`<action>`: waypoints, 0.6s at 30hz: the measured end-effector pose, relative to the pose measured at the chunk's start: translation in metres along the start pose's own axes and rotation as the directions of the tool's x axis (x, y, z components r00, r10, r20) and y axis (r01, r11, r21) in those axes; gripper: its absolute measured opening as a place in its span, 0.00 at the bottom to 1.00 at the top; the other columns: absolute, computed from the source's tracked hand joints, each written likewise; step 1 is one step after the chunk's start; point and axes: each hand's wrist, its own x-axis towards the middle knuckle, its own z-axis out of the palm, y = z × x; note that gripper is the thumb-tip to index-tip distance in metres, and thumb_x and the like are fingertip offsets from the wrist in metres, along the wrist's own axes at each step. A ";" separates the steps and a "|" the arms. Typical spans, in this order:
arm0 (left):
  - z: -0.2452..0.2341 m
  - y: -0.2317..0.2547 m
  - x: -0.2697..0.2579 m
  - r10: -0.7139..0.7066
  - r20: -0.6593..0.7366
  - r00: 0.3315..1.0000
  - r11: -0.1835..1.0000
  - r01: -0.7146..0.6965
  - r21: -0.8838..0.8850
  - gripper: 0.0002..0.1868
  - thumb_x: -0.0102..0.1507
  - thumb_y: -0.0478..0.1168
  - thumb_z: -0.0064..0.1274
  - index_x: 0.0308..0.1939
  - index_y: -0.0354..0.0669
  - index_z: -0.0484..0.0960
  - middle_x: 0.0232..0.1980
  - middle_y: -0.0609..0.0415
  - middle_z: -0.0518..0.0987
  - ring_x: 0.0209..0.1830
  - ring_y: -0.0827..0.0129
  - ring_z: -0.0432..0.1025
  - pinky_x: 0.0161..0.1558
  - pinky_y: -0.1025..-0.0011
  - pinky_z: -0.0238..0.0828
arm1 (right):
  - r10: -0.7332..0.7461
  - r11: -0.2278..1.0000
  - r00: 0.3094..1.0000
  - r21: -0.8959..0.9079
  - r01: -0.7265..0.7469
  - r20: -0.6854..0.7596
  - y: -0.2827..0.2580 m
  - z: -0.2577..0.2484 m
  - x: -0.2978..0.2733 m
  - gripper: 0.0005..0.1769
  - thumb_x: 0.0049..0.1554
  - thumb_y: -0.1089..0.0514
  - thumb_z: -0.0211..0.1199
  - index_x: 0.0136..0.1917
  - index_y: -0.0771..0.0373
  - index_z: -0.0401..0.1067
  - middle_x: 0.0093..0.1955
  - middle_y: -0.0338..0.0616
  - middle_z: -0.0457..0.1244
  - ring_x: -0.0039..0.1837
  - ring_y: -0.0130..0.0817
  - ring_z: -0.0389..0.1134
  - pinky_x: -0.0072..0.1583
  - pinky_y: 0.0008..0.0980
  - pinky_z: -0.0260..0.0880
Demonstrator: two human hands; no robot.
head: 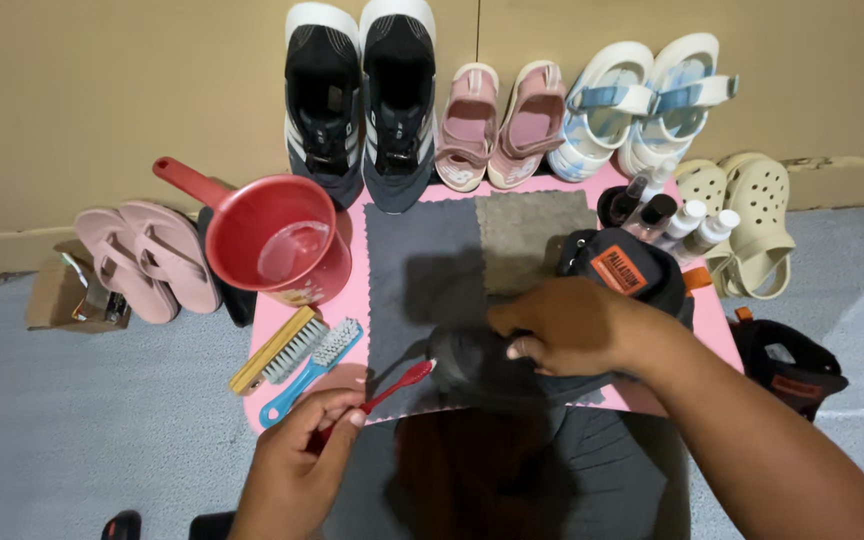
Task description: The person cleans a black boot by applying a white cleaning paste with a toothbrush, scrubbing the sides and midsole, and then wiping the interior and exterior surfaces with a brown cloth.
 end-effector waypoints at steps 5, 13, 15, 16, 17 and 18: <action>0.002 0.001 -0.003 -0.101 -0.019 0.995 0.992 0.102 0.078 0.12 0.62 0.44 0.61 0.46 0.52 0.95 0.43 0.64 0.93 0.40 0.80 0.82 0.47 0.79 0.77 | 0.049 0.986 0.999 0.160 -0.052 0.020 -0.003 -0.017 0.001 0.11 0.57 0.48 0.62 0.38 0.50 0.63 0.39 0.25 0.76 0.50 0.31 0.74 0.51 0.38 0.66; 0.009 0.002 0.007 0.130 -0.057 0.990 0.989 -0.125 0.080 0.11 0.63 0.43 0.59 0.46 0.50 0.93 0.49 0.62 0.92 0.44 0.81 0.83 0.47 0.80 0.77 | 0.001 0.998 1.000 0.064 0.000 -0.013 0.008 0.004 0.002 0.10 0.59 0.44 0.60 0.42 0.47 0.66 0.39 0.39 0.69 0.47 0.45 0.71 0.48 0.47 0.63; 0.011 0.001 0.009 0.228 -0.051 0.972 0.969 -0.221 0.113 0.10 0.63 0.42 0.59 0.46 0.49 0.92 0.47 0.60 0.91 0.45 0.77 0.83 0.49 0.78 0.77 | -0.038 0.997 0.997 0.071 0.042 -0.060 0.006 0.006 0.000 0.07 0.58 0.46 0.61 0.43 0.47 0.68 0.40 0.37 0.71 0.48 0.43 0.72 0.49 0.46 0.66; 0.013 0.001 0.010 0.323 -0.042 0.945 0.939 -0.315 0.142 0.10 0.63 0.41 0.59 0.46 0.48 0.91 0.46 0.58 0.90 0.46 0.73 0.84 0.51 0.76 0.78 | -0.073 0.994 0.992 0.074 0.081 -0.106 0.006 0.007 -0.002 0.05 0.58 0.47 0.61 0.43 0.47 0.70 0.40 0.34 0.72 0.50 0.41 0.73 0.49 0.46 0.68; 0.013 0.001 0.008 0.323 -0.041 0.945 0.938 -0.315 0.143 0.10 0.63 0.41 0.59 0.46 0.48 0.91 0.46 0.58 0.90 0.46 0.73 0.84 0.51 0.76 0.78 | -0.073 0.994 0.992 0.075 0.081 -0.107 0.007 0.009 -0.002 0.05 0.58 0.47 0.61 0.43 0.47 0.70 0.40 0.34 0.72 0.50 0.41 0.73 0.49 0.46 0.68; 0.012 0.002 0.006 0.304 0.031 0.952 0.948 -0.305 0.087 0.10 0.63 0.39 0.59 0.46 0.48 0.92 0.45 0.58 0.91 0.44 0.74 0.84 0.49 0.77 0.78 | -0.097 0.990 0.985 0.087 0.110 -0.141 0.007 0.010 -0.003 0.06 0.58 0.47 0.63 0.43 0.47 0.70 0.39 0.36 0.71 0.48 0.42 0.73 0.49 0.45 0.68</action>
